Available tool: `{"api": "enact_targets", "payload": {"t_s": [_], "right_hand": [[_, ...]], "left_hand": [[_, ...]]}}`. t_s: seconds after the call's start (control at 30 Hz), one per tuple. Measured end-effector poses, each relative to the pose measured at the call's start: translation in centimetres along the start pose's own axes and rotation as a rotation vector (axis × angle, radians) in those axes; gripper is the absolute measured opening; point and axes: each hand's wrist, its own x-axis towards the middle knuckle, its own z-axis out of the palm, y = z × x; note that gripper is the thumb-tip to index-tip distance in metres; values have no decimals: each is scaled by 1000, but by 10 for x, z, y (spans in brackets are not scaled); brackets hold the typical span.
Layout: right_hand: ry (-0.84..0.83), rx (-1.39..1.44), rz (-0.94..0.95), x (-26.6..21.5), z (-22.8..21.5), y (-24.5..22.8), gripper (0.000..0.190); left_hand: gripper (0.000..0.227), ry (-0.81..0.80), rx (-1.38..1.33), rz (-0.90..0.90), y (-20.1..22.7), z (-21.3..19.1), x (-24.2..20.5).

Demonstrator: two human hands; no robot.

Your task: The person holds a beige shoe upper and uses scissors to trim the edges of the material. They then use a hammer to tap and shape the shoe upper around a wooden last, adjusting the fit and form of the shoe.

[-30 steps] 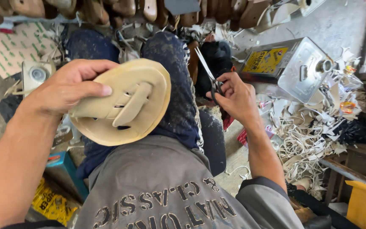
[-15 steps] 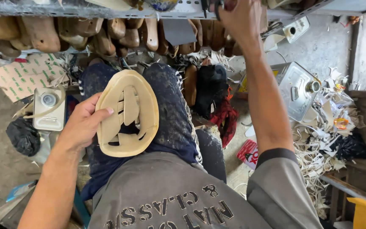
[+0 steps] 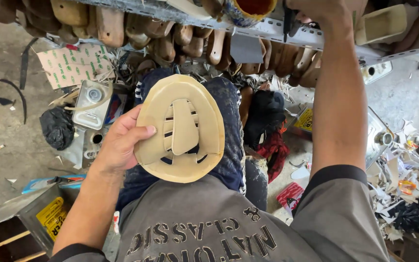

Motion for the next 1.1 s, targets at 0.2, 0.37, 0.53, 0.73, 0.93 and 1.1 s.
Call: {"api": "enact_targets", "payload": {"t_s": [0.2,0.37,0.53,0.73,0.93,1.1], "right_hand": [[256,242,-77,-129,22,-57,19],[238,592,-16,-270,92,-90,25],[63,1185,-45,-348,167,-99,27],[-452,2002,375,-372,184,-154,71],[-629,2080,-51,-372,175,-175,95],[-63,1664,-167,-371,175,-160,82]], "left_hand": [[37,-86,34,155,4,15,-11],[31,-165,93,339,13,40,-22],[20,-217,145,579,23,58,-23],[10,-372,75,688,30,79,-25],[32,-396,9,704,25,58,-18],[71,137,0,301,-27,40,-31]]}}
